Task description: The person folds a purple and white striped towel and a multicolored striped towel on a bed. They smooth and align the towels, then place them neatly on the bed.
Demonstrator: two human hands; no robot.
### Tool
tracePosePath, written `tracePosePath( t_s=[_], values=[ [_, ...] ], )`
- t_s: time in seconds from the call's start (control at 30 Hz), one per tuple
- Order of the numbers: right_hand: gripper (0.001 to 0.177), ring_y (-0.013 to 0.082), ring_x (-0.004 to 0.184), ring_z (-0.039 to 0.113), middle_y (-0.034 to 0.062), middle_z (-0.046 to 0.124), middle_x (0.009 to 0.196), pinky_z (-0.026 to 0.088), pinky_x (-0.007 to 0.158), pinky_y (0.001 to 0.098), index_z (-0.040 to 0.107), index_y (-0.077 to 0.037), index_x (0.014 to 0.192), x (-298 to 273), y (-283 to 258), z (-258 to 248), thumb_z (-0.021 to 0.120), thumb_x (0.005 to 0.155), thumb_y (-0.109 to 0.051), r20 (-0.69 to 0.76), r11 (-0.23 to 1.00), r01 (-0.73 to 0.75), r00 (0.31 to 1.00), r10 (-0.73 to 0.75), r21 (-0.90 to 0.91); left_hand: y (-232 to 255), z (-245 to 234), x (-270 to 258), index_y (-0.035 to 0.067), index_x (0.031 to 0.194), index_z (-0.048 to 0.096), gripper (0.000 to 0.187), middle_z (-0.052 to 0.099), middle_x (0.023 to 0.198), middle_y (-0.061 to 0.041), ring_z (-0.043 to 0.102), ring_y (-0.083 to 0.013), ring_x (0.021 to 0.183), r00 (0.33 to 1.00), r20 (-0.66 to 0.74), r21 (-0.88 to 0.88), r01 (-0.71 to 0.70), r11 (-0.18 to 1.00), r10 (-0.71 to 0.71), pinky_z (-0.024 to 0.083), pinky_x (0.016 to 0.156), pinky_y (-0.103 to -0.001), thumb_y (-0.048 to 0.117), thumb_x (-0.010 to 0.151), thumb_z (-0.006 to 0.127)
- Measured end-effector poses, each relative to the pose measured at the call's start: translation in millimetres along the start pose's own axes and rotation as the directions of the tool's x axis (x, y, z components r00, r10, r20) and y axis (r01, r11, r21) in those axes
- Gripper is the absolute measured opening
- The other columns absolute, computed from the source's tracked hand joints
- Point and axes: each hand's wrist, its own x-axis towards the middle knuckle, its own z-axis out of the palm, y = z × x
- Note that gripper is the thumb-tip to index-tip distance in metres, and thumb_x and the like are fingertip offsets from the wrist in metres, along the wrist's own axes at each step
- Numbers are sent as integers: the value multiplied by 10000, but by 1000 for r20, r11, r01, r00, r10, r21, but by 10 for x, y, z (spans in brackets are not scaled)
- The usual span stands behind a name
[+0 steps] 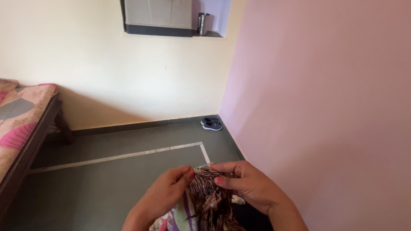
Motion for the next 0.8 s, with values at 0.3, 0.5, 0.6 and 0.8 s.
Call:
tracePosePath(
  t_s=[0.3, 0.5, 0.6, 0.8],
  values=[
    [336, 150, 825, 706, 54, 788, 930, 562, 790, 323, 761, -52, 1150, -37, -12, 149, 644, 922, -269, -300, 993, -122, 947, 114, -7, 566, -162, -253, 20, 763, 767, 374, 540, 514, 7, 443, -78, 517, 999, -13, 18, 41, 999, -41, 380, 503, -322, 371, 879, 707],
    [379, 132, 736, 666, 78, 737, 843, 542, 807, 266, 772, -1, 1053, -39, -32, 212, 682, 960, -357, -428, 992, -96, 902, 50, -87, 490, -243, -304, -49, 644, 705, 477, 403, 501, 32, 295, -79, 501, 997, -66, -128, 32, 991, -41, 239, 471, -337, 350, 904, 735],
    [401, 122, 710, 583, 54, 691, 808, 485, 722, 318, 758, 14, 969, -2, 3, 348, 664, 996, -374, -292, 987, 92, 948, -128, -135, 447, -180, -318, -52, 656, 663, 491, 403, 538, 62, 316, -51, 529, 994, -51, -178, -105, 978, 98, 254, 468, -318, 348, 936, 721],
    [443, 76, 860, 613, 3, 726, 878, 506, 857, 275, 792, -47, 1020, 5, 7, 605, 603, 959, -442, -227, 988, 88, 967, -115, -125, 498, -68, -364, 27, 741, 756, 404, 465, 537, 66, 370, -51, 532, 997, -52, -190, -65, 980, 56, 302, 475, -301, 374, 933, 676]
  ],
)
